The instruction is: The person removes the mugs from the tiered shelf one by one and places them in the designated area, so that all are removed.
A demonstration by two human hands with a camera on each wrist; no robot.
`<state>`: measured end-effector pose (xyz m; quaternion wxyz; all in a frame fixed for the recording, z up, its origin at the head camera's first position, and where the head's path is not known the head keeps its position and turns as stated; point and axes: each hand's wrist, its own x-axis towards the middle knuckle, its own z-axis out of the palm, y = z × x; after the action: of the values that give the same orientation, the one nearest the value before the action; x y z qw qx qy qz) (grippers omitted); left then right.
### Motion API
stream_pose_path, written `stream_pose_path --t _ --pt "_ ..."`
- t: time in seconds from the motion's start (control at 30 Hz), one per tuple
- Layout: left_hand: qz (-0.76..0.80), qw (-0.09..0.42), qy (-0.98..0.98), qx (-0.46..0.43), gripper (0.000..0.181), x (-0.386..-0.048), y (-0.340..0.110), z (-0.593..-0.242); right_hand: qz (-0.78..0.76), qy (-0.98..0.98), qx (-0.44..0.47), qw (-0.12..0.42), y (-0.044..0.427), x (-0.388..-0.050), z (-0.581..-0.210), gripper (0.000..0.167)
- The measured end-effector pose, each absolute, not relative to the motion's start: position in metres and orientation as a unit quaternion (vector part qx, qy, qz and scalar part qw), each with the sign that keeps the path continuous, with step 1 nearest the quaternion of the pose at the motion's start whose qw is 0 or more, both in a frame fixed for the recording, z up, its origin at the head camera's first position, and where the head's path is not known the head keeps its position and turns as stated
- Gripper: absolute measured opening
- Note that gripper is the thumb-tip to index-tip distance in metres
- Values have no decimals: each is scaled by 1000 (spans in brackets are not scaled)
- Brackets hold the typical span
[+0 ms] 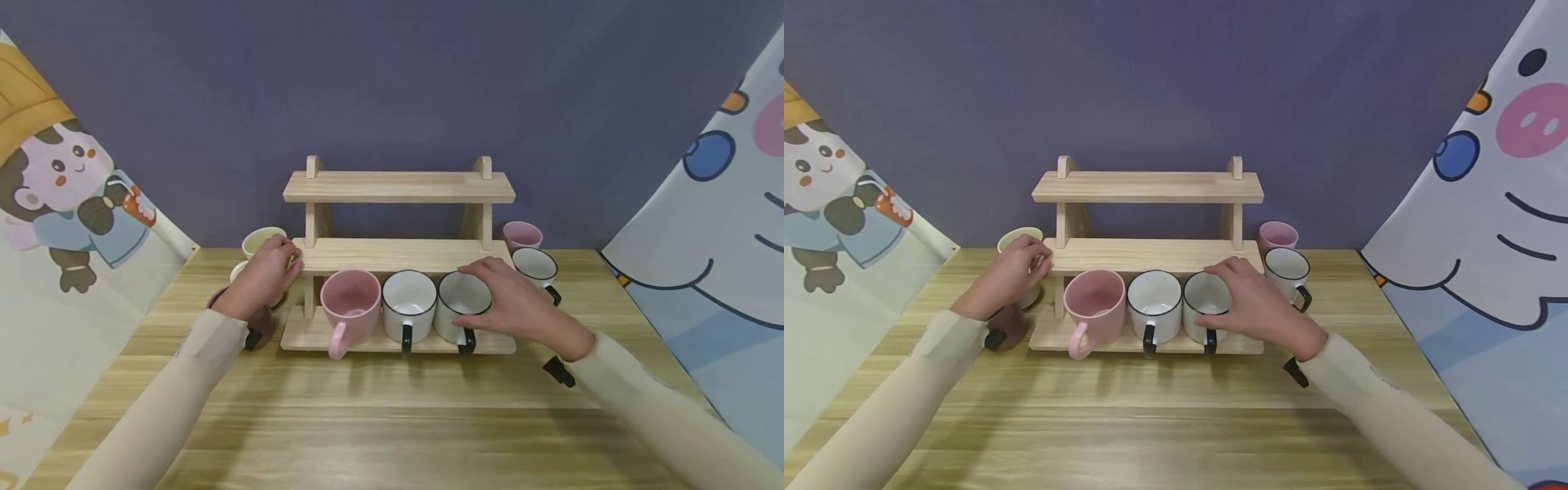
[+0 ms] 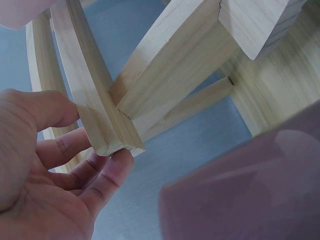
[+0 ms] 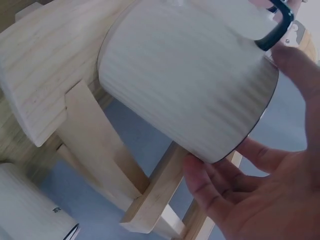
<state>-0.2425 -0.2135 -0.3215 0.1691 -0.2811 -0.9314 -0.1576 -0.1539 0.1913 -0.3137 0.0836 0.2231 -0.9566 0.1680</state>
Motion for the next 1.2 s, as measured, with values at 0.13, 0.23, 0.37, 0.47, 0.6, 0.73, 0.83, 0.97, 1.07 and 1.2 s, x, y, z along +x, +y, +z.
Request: stream_pose_path --t 0.13,0.23,0.37,0.47,0.6,0.73,0.83,0.97,1.07,1.2 --pt "-157 165 -933 -277 20 -242 -213 -321 161 -959 217 88 190 -154 -314 84" --pt "-157 166 -933 -277 20 -243 -213 -321 171 -955 221 98 189 -155 -316 81" --pt "-156 163 -934 -277 20 -243 -212 -322 181 -949 231 115 189 -157 -319 78" --pt "-154 158 -936 -276 21 -243 -212 -322 182 -947 233 122 188 -159 -321 76" --pt "-152 158 -935 -278 22 -243 -212 -323 186 -945 239 126 189 -159 -322 71" --pt "-156 162 -932 -283 21 -242 -211 -322 190 -941 249 130 191 -158 -323 67" --pt "-156 162 -932 -283 21 -242 -211 -322 193 -938 258 131 195 -156 -324 65" --pt "-155 159 -933 -283 21 -242 -211 -321 204 -934 260 140 201 -152 -324 62" --pt "-155 154 -935 -278 22 -242 -211 -321 208 -932 257 150 207 -150 -321 61" --pt "-154 147 -939 -270 22 -242 -213 -321 203 -934 252 151 215 -147 -316 64"
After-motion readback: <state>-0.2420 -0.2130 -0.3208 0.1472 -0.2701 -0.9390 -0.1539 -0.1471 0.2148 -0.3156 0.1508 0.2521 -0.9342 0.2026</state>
